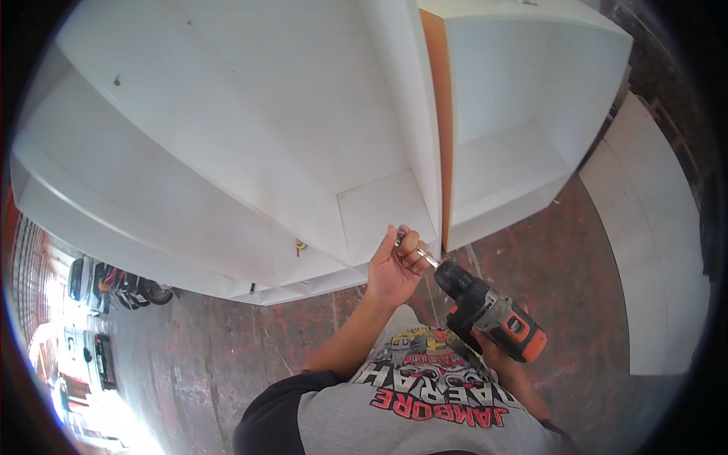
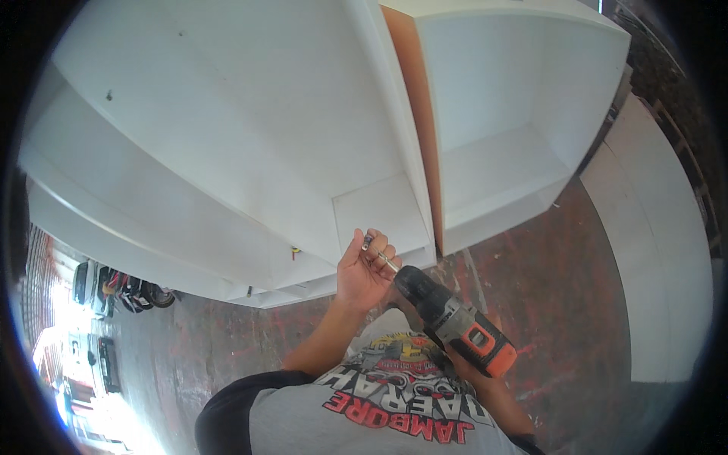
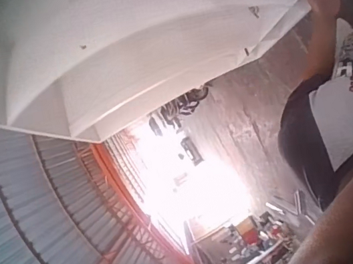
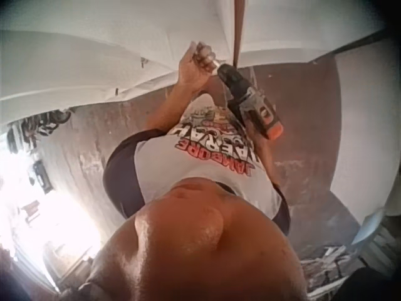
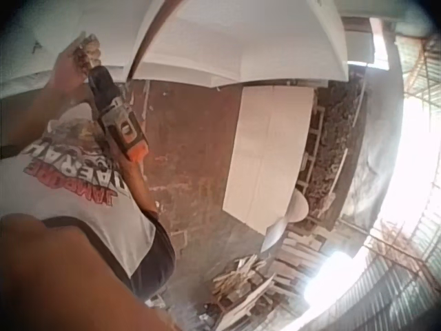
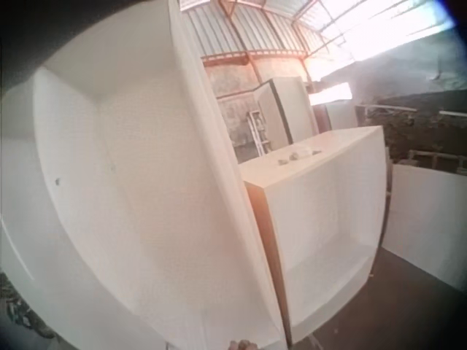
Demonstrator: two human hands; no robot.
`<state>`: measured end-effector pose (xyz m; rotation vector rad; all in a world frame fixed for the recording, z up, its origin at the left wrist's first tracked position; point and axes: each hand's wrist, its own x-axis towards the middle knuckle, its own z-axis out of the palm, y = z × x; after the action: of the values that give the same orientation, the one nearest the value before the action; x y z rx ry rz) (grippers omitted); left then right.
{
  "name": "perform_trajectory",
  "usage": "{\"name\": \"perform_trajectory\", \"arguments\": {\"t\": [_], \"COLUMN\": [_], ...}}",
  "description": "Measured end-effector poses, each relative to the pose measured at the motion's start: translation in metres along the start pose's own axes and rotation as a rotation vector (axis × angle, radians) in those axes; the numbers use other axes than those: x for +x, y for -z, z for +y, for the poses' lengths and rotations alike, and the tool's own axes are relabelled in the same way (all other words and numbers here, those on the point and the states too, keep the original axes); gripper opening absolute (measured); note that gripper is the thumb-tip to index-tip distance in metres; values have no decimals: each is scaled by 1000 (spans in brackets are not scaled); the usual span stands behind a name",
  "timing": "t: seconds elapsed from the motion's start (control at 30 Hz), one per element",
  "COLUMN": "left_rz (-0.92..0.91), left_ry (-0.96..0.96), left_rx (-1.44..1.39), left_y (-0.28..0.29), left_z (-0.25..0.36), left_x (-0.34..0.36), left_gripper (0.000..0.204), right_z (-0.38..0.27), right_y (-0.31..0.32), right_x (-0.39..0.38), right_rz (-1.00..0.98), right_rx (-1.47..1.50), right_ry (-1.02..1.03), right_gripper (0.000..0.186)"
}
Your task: The person attaches metal corner brackets to the interior of a white cabinet using a power drill and screws, handling one screw and bracket at a time.
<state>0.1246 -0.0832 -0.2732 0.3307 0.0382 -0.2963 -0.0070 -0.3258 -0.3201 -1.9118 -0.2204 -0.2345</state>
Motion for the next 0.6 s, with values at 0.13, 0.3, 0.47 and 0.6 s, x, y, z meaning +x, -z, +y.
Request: {"name": "perform_trajectory", "arguments": {"t": [0.13,0.3,0.47,0.6], "left_rz": [-12,4,-70,-167], "left_ry": [-122,-338,-460,-568], "left_rx": [-21,86,162,248], "left_y": [2,-11,-13,-9], "left_z": [4,5,0,-4], "left_x": [-9,-13,-12,-8], "left_gripper": [29,29,30,31], "right_z": [-1,-20,-3,-9], "right_y": [2,8,15,20], "right_x": [16,39,48,60], "right_rz": [-35,-40,-110,-149], "right_rx": [6,16,-103,-96], "right_ry": [147,232,406,432], "right_gripper": [42,34,32,34]}}
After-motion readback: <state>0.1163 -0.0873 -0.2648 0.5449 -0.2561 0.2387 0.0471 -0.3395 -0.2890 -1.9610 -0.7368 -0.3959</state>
